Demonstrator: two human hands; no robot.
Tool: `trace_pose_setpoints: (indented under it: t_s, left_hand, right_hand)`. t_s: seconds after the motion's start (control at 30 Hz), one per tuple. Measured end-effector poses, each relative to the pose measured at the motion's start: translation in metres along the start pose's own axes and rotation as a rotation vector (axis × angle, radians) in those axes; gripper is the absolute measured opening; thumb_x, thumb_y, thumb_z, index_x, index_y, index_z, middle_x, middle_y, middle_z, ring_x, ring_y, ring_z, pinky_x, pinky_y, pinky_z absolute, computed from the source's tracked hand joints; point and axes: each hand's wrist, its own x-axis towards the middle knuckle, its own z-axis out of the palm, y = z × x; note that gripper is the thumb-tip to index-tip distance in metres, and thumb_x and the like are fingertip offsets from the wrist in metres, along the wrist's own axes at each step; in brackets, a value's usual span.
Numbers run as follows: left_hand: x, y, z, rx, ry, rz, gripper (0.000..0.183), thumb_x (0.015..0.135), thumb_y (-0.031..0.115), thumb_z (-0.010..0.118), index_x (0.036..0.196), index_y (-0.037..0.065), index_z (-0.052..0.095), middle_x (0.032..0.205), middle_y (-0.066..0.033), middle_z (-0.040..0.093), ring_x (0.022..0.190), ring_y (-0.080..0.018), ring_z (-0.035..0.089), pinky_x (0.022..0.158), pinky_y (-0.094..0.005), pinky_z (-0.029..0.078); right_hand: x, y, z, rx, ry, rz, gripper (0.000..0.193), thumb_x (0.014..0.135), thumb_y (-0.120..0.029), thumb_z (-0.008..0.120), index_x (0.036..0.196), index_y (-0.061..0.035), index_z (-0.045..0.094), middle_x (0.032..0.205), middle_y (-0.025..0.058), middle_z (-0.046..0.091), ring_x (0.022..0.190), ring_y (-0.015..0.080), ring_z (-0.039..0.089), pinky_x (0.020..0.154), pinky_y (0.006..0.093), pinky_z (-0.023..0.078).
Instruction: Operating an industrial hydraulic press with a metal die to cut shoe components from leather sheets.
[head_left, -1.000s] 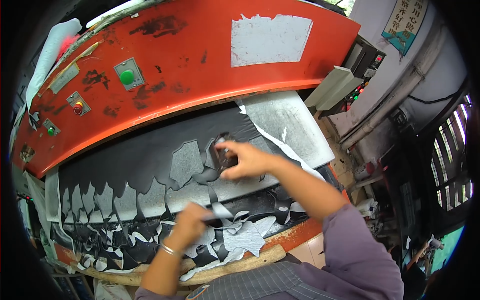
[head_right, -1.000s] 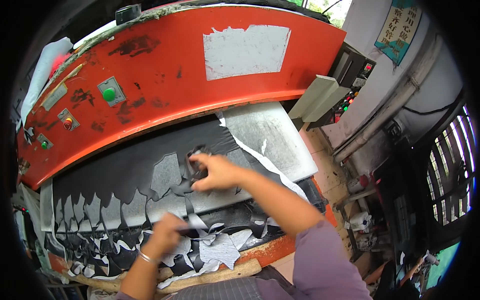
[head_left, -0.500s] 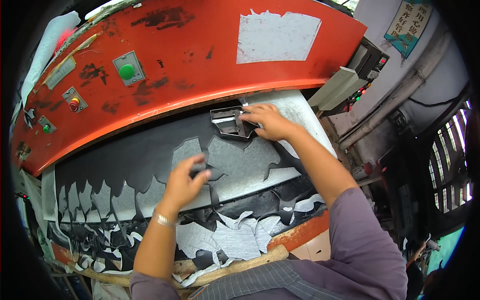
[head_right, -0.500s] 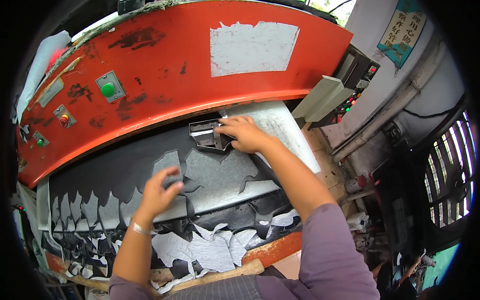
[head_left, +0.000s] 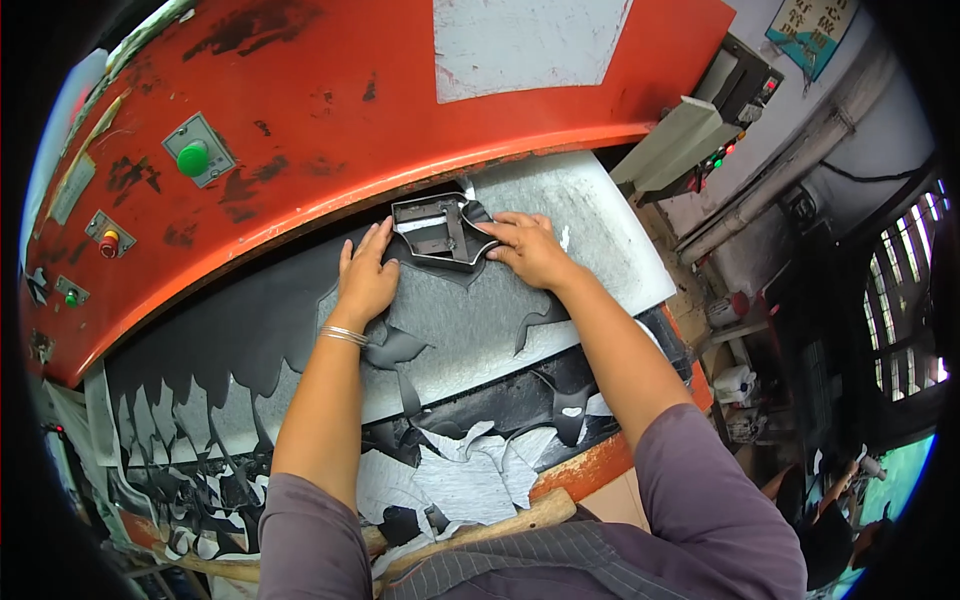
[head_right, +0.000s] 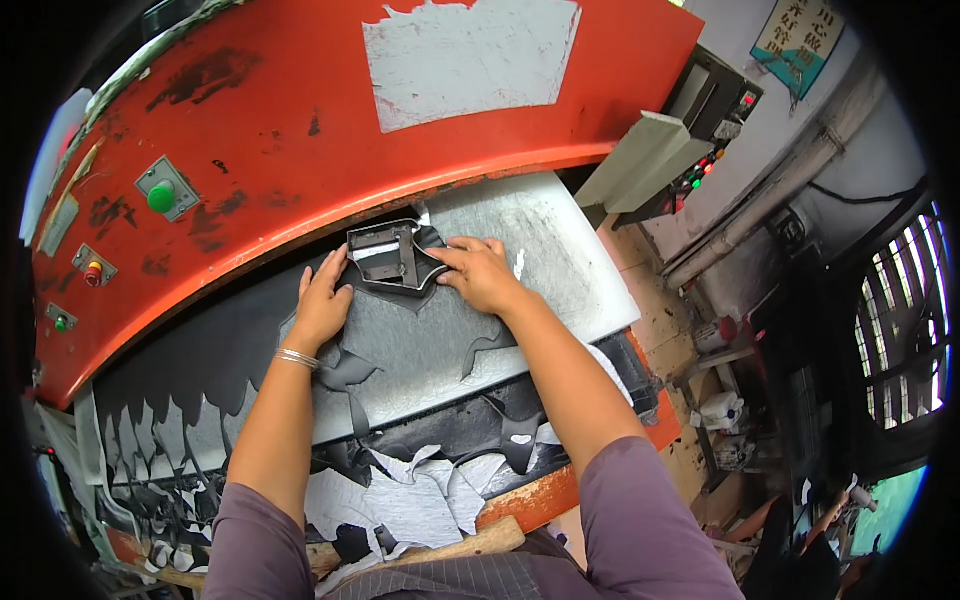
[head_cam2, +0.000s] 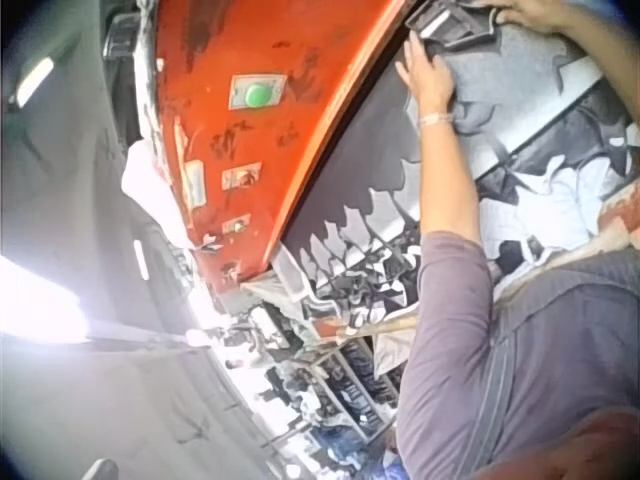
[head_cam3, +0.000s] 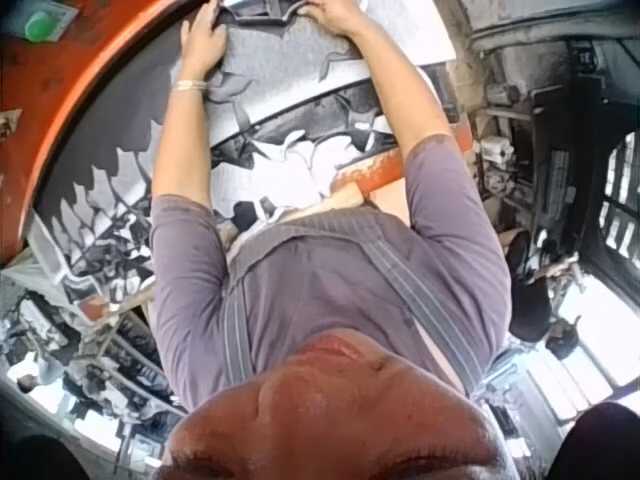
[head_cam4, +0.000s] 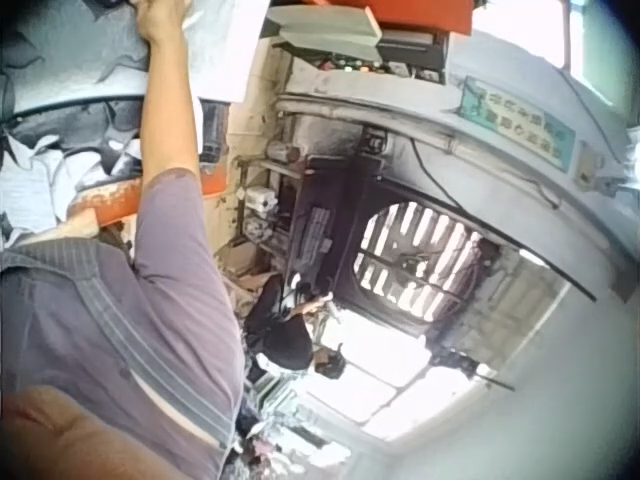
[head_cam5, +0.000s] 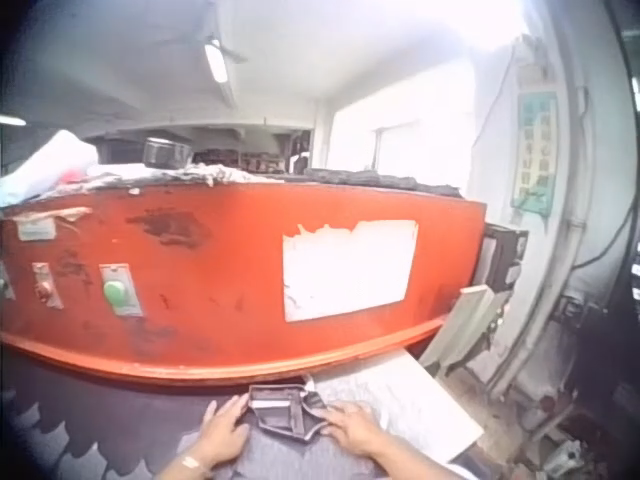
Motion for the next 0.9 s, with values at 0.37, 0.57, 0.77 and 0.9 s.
trace_pose_setpoints:
  t_s: [0.37,0.57,0.77,0.9]
  left_hand:
    - [-0.023,-0.008,0.000,-0.067,0.048,0.123,0.060,0.084,0.008,0.046,0.143,0.004,0.037,0.137,-0.0155,0.052,0.137,-0.0232,0.037,0.116,-0.0443,0.016]
    - [-0.021,0.000,0.001,-0.035,0.066,0.114,0.060,0.083,0.008,0.046,0.143,0.005,0.038,0.138,-0.0196,0.049,0.136,-0.0243,0.038,0.116,-0.0435,0.017]
    - [-0.015,0.000,-0.005,-0.008,0.067,0.091,0.062,0.083,0.011,0.048,0.143,0.005,0.037,0.139,-0.0201,0.047,0.134,-0.0248,0.040,0.116,-0.0425,0.017]
    - [-0.039,-0.010,-0.032,-0.091,0.169,0.013,0.060,0.083,0.012,0.055,0.140,0.004,0.042,0.138,-0.0205,0.048,0.131,-0.0253,0.045,0.111,-0.0381,0.029]
  right_hand:
    - [0.010,0.014,-0.007,0.110,-0.073,-0.078,0.039,0.080,-0.024,0.071,0.119,-0.0221,0.066,0.125,0.0108,0.058,0.121,0.0261,0.048,0.105,0.0405,0.026]
    - [0.009,0.018,-0.005,0.063,-0.046,-0.074,0.038,0.081,-0.025,0.070,0.120,-0.0230,0.066,0.126,0.0101,0.059,0.121,0.0264,0.048,0.105,0.0408,0.027]
    - [0.016,0.013,-0.011,0.042,-0.071,-0.066,0.041,0.083,-0.026,0.068,0.124,-0.0241,0.063,0.128,0.0116,0.057,0.124,0.0274,0.046,0.107,0.0400,0.026]
    - [0.016,-0.016,-0.008,0.011,-0.049,0.044,0.057,0.078,-0.033,0.072,0.132,-0.0227,0.056,0.133,0.0135,0.053,0.129,0.0301,0.042,0.108,0.0422,0.027]
